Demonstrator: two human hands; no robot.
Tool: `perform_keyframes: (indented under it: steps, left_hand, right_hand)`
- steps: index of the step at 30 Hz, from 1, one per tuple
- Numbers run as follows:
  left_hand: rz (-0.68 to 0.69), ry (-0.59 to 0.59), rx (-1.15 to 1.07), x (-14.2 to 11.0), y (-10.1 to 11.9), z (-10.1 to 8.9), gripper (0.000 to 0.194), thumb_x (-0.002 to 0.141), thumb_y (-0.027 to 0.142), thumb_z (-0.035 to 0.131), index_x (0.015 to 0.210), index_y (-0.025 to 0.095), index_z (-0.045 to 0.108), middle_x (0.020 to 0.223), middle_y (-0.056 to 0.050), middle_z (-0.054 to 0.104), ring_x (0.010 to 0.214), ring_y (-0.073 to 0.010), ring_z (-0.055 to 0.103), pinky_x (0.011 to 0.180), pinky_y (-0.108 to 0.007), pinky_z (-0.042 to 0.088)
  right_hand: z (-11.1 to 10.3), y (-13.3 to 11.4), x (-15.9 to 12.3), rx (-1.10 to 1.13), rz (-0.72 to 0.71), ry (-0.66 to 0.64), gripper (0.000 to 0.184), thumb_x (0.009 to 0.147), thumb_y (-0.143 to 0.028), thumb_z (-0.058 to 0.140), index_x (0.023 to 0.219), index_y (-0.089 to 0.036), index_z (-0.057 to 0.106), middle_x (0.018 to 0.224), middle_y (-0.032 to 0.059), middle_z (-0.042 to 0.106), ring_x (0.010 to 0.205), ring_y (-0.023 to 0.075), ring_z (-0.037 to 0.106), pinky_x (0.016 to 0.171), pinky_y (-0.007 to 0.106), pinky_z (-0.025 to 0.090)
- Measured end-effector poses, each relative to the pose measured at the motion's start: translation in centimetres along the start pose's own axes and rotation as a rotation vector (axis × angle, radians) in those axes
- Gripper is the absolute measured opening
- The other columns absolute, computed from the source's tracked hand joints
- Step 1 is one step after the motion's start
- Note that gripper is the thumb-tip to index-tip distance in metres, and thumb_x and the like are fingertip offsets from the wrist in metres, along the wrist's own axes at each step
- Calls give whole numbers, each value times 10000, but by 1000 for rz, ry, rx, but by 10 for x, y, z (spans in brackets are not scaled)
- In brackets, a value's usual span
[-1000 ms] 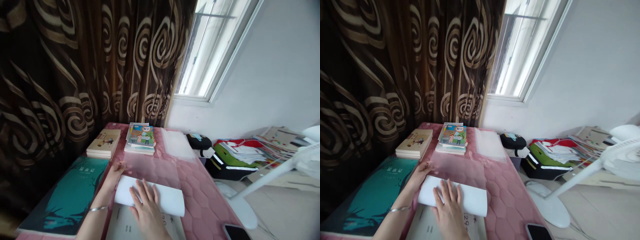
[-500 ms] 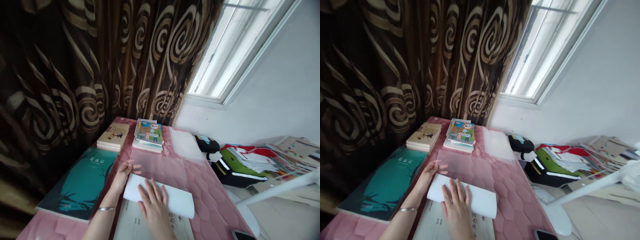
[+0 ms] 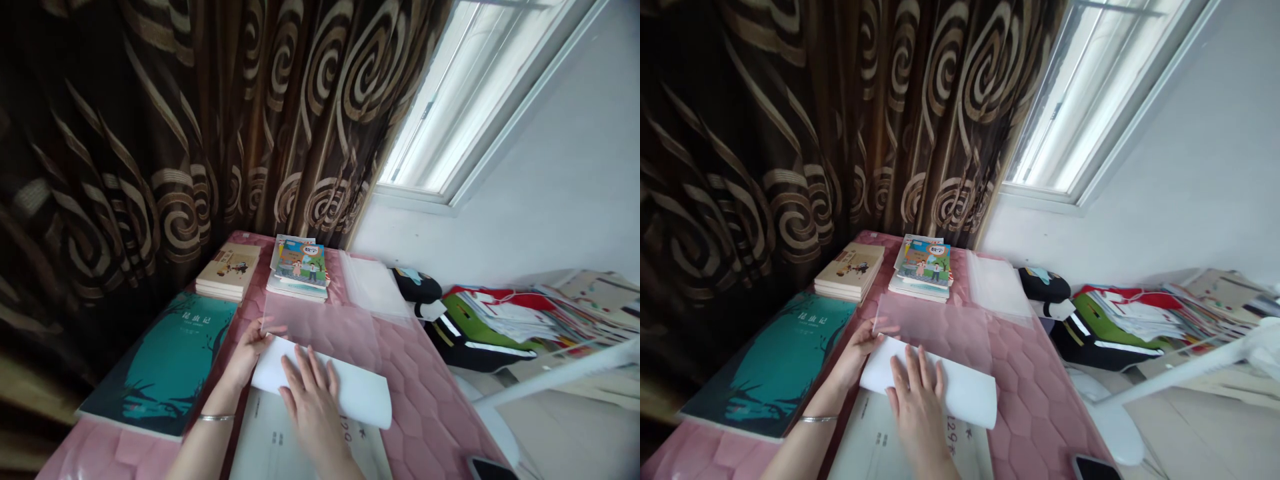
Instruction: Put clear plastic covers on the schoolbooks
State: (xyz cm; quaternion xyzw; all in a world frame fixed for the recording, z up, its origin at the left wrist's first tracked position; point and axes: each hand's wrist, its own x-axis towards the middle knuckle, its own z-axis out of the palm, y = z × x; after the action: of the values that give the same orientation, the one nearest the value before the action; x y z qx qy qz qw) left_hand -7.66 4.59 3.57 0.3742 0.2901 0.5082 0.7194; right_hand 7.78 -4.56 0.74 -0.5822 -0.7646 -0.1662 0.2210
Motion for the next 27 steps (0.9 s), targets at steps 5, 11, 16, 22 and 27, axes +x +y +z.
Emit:
perform_keyframes:
  steps: [5, 11, 16, 22, 27]
  left_hand:
    - [12, -14, 67, 0, -4, 0, 568, 625, 293, 829, 1118, 201, 561, 1039, -102, 735, 954, -267, 692, 806, -360, 535]
    - [10, -17, 184, -1, -7, 0, 548, 662, 354, 811, 1121, 209, 548, 1055, -88, 721, 903, -247, 685, 741, -327, 536]
    - [25, -23, 266, -1, -8, 0, 506, 713, 387, 763, 1132, 207, 543, 1018, -69, 707, 858, -214, 667, 722, -301, 522]
    - [64, 44, 393, 1, -10, -3, 503, 751, 446, 705, 1147, 183, 542, 839, -3, 633, 668, -128, 577, 590, -227, 456]
    - [99, 123, 439, 4, -11, -6, 511, 728, 472, 709, 1111, 171, 554, 800, 11, 593, 661, -113, 527, 586, -211, 435]
  right_hand:
    - [2, 1, 3, 9, 9, -2, 435, 944, -326, 483, 1379, -341, 482, 1472, 23, 462, 1347, 309, 396, 1086, 536, 248]
    - [1, 3, 6, 12, -8, -4, 441, 947, -303, 479, 1387, -336, 471, 1490, 20, 438, 1366, 305, 368, 1090, 531, 244]
    - [-1, 3, 10, 21, -11, 4, 403, 949, -306, 476, 1350, -320, 512, 1481, 24, 449, 1364, 302, 366, 1088, 522, 241]
    - [-14, 21, 13, 122, -12, 35, 279, 965, -314, 459, 1181, -298, 635, 1401, 29, 530, 1331, 263, 408, 1050, 447, 310]
    - [-17, 69, 6, 88, 178, 112, 290, 957, -360, 452, 1139, -271, 660, 1364, 84, 538, 1265, 310, 455, 998, 501, 364]
